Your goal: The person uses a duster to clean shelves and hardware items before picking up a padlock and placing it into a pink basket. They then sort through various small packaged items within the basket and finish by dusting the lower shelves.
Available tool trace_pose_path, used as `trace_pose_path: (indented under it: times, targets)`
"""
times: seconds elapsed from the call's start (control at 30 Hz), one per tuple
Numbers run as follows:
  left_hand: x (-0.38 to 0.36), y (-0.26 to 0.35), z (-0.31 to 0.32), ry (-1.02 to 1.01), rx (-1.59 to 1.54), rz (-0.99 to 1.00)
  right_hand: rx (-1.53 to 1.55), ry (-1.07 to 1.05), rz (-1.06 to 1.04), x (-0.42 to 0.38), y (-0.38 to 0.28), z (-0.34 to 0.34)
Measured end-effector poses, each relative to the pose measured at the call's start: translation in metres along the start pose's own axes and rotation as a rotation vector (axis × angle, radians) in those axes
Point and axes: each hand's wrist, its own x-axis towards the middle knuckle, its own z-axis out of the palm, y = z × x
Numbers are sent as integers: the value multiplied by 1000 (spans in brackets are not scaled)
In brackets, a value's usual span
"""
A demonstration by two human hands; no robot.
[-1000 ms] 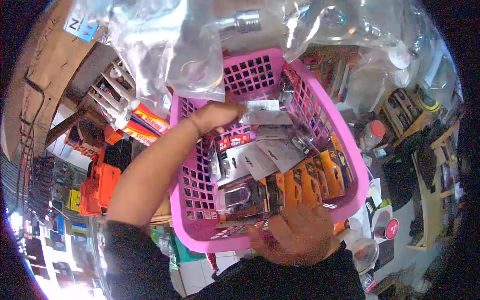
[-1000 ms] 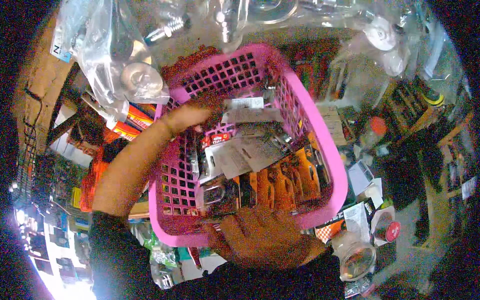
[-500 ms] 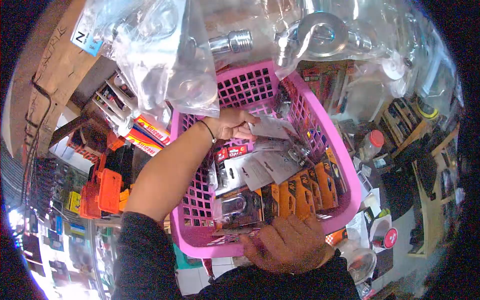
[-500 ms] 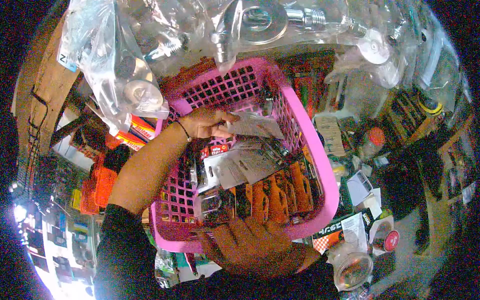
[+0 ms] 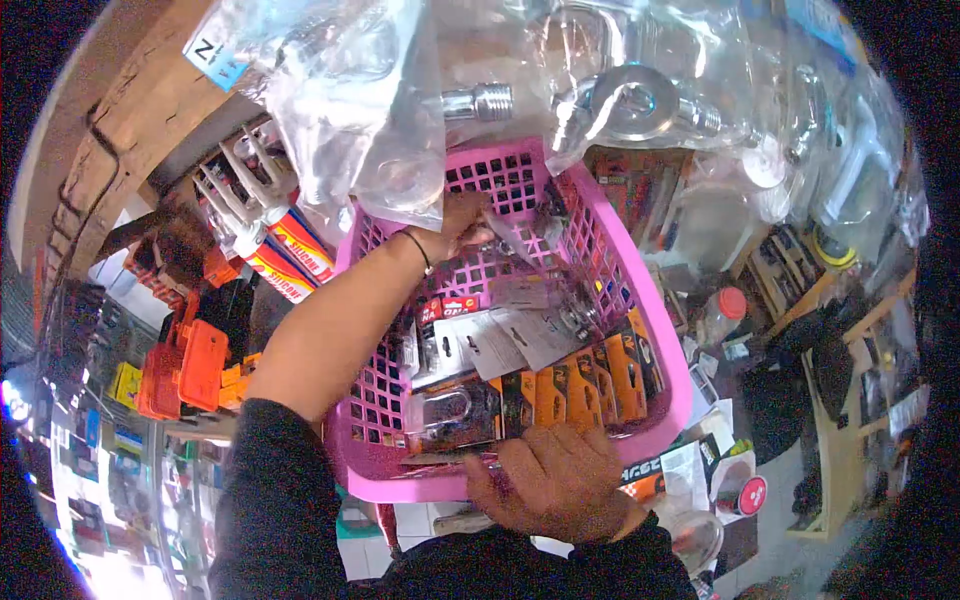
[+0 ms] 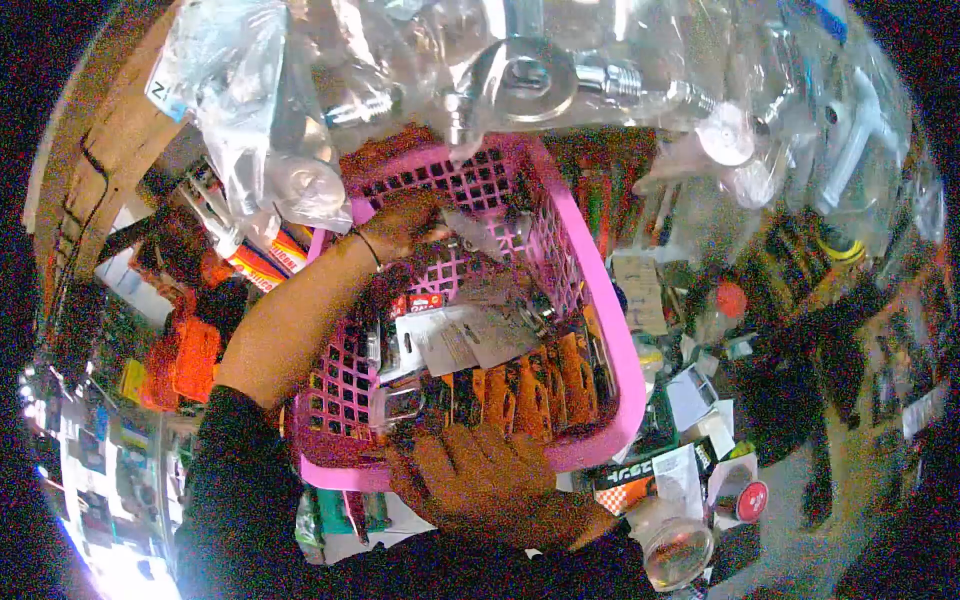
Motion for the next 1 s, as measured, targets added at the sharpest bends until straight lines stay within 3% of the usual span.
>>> trace_pose_path:
  times: [0.07,0.1,0.2,0.53,0.6,0.73,0.83,0.93,1.0]
  targets:
    - [-1,-3,8,-134,70,157,1,0,2,-1,-1,1]
    - [-11,8,20,-56,-117,16,2,6,17,-1,-2,2]
    - [-14,12,24,-59,-216,-24,-23,-29,-1,0,-2,-1]
    - [-3,0,24,-211,-89,93,-51,-73,-2,-5,-2,1]
    - [-13,8,39,-23,214,145,-97,-51,4,-6,-2,2]
    - [-8,9,36,-39,449,196,-62,-15,2,-6,-2,5]
    - [-22,22,48,81,439,151,-45,-19,-6,-6,0,5]
    - [-17,13,39,-15,484,18,-44,-59,17,-5,-2,2]
    - [1,-10,24,34,532,23,-27,-32,21,-3,-3,2]
